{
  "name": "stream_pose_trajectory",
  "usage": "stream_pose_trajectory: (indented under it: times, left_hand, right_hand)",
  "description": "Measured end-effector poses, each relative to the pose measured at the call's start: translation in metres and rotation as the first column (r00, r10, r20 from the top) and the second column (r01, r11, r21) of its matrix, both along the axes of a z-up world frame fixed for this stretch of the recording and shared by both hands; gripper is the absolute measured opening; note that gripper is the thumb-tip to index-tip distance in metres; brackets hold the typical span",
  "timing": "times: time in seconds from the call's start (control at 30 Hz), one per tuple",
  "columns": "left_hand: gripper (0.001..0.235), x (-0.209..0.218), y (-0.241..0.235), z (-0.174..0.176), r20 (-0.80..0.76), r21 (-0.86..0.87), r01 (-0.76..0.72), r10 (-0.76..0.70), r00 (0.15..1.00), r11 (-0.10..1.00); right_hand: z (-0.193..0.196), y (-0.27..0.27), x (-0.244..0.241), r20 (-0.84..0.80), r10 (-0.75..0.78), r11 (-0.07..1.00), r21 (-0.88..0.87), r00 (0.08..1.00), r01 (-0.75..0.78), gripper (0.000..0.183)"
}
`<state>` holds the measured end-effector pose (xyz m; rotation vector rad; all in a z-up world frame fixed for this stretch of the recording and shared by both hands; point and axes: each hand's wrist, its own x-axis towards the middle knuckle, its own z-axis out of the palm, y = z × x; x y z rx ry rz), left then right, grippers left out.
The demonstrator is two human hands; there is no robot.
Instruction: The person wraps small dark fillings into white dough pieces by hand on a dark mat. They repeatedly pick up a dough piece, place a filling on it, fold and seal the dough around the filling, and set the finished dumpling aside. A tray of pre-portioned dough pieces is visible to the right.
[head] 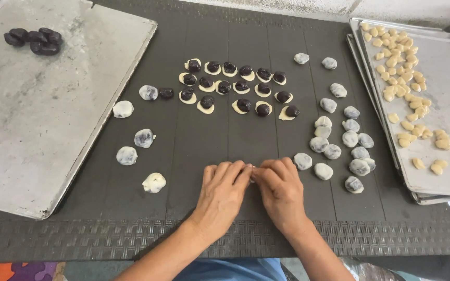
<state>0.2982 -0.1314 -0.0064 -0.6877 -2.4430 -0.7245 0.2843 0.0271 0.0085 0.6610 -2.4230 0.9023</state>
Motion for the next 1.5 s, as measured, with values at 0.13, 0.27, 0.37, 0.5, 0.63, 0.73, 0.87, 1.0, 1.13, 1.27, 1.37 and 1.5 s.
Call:
stream_pose_trajectory:
  times: [0.13,0.27,0.37,0.5,0.63,0.73,0.87,1.0,1.13,1.27,1.37,1.5]
  left_hand:
    - [0.03,0.002,-0.003,0.001,0.024,-0.063,-0.056,0.057,0.998,0.996]
    - [0.022,-0.001,-0.003,0.002,0.182,0.091,0.02,-0.037,0.983,0.996]
    - [0.008,-0.004,0.001,-0.001,0.17,0.214,0.092,-0.13,0.977,0.973]
    - [0.013,-0.01,-0.005,-0.005,0.123,0.216,0.158,-0.188,0.974,0.963]
    - [0.022,-0.021,-0.022,0.013,0.259,0.286,0.048,-0.125,0.958,0.957]
    - [0.035,-0.033,-0.032,0.025,0.294,0.279,-0.056,-0.03,0.955,0.959]
    - [0.028,-0.061,-0.039,0.023,0.25,0.218,-0.132,0.075,0.965,0.967]
    - [0.026,-0.111,-0.008,0.005,0.125,0.19,-0.029,0.006,0.992,0.981]
    - [0.021,-0.157,0.026,-0.021,-0.07,-0.062,-0.008,0.004,0.998,0.998]
    - [0.018,-0.172,0.035,-0.019,-0.028,-0.155,0.02,-0.024,0.999,0.988]
    - [0.025,-0.192,0.036,-0.025,0.147,-0.105,0.043,-0.027,0.989,0.993]
    - [0.034,-0.201,0.031,-0.032,0.223,-0.002,0.161,-0.156,0.962,0.987]
  right_hand:
    - [0.004,0.01,0.005,0.059,-0.017,0.998,0.064,0.998,0.013,0.011]
    - [0.0,0.017,0.01,0.051,0.018,0.998,0.058,0.999,-0.021,0.012]
    - [0.009,0.003,0.012,0.111,0.029,0.999,-0.02,0.993,-0.027,0.007]
    - [0.003,0.008,-0.01,0.069,-0.008,0.995,-0.098,0.998,0.014,0.006]
    - [0.016,0.003,-0.041,0.2,0.018,1.0,0.018,0.98,-0.022,0.016]
    - [0.01,-0.021,-0.057,-0.014,-0.014,0.946,0.324,1.0,0.017,0.039]
    - [-0.01,-0.031,-0.065,-0.042,-0.059,0.841,0.535,0.997,0.073,0.049]
    - [-0.015,0.018,-0.122,0.101,-0.253,0.892,0.409,0.962,0.191,0.034]
    - [-0.026,0.056,-0.172,0.078,-0.198,0.938,0.304,0.977,0.166,0.011]
    - [-0.036,0.054,-0.186,0.071,-0.191,0.902,0.406,0.979,0.147,0.01]
    - [-0.04,0.055,-0.196,0.155,-0.211,0.937,0.312,0.965,0.155,0.011]
    - [-0.01,0.045,-0.164,0.236,-0.127,0.947,0.317,0.964,0.047,0.007]
